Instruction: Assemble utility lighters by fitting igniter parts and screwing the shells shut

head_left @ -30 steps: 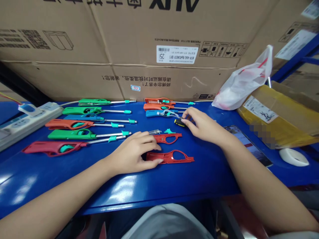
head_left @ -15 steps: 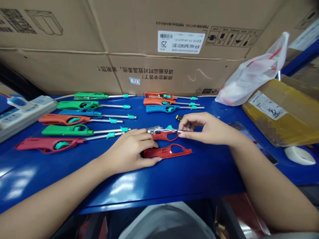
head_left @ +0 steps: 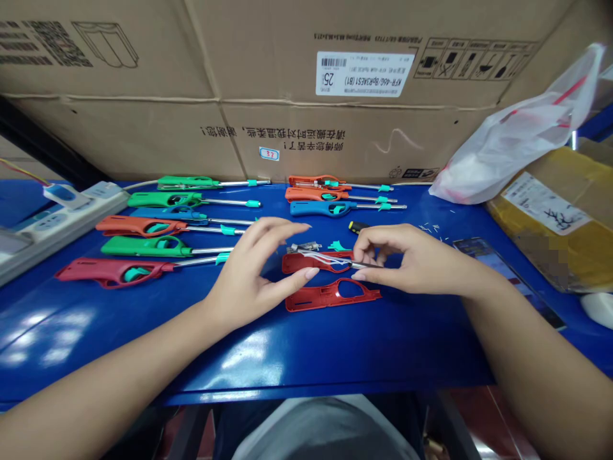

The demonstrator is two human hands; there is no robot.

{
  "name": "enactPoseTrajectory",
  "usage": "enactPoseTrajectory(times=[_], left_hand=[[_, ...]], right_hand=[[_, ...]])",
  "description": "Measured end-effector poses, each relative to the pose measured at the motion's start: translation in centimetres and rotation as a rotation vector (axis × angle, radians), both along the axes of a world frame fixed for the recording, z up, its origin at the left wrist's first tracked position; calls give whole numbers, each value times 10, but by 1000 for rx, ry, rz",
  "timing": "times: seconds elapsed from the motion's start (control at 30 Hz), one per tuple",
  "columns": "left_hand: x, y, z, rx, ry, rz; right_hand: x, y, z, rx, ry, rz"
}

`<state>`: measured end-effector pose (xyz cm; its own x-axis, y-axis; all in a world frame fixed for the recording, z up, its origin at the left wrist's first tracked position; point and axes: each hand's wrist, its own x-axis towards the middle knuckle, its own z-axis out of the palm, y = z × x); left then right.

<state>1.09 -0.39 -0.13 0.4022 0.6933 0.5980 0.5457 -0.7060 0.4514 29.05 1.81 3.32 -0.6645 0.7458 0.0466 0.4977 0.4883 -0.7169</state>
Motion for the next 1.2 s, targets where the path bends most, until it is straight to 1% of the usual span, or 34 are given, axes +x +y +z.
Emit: enactPoseTrajectory(times=[0.07, 0.17, 0.37, 0.5, 0.67, 0.8, 0.87, 0.97, 1.07, 1.13, 1.2], left_hand=[[0, 1, -2, -62, 32, -56], [0, 2, -6, -119, 14, -130], [1, 2, -6, -124, -12, -138], [1, 2, -5, -98, -8, -138], [0, 2, -5, 5, -29, -118], [0, 2, -5, 25, -45, -84], [1, 2, -5, 11, -64, -73], [2, 4, -6, -50, -109, -84], [3, 4, -7, -131, -121, -153], [3, 3, -8, -152, -115, -201], [4, 3, -9, -163, -106, -237]], right_hand=[[-1, 0, -2, 4, -4, 4], [-3, 1, -4, 20, -9, 7], [-4, 2, -7, -5, -44, 16], [-5, 1, -7, -30, -46, 20], [-8, 0, -10, -45, 23, 52], [-11, 0, -13, 52, 105, 82], [-12, -1, -15, 90, 192, 50], [-13, -4, -16, 103, 286, -10], [-9, -10, -18, 141, 260, 8], [-5, -15, -20, 159, 217, 28], [1, -18, -23, 170, 185, 19]])
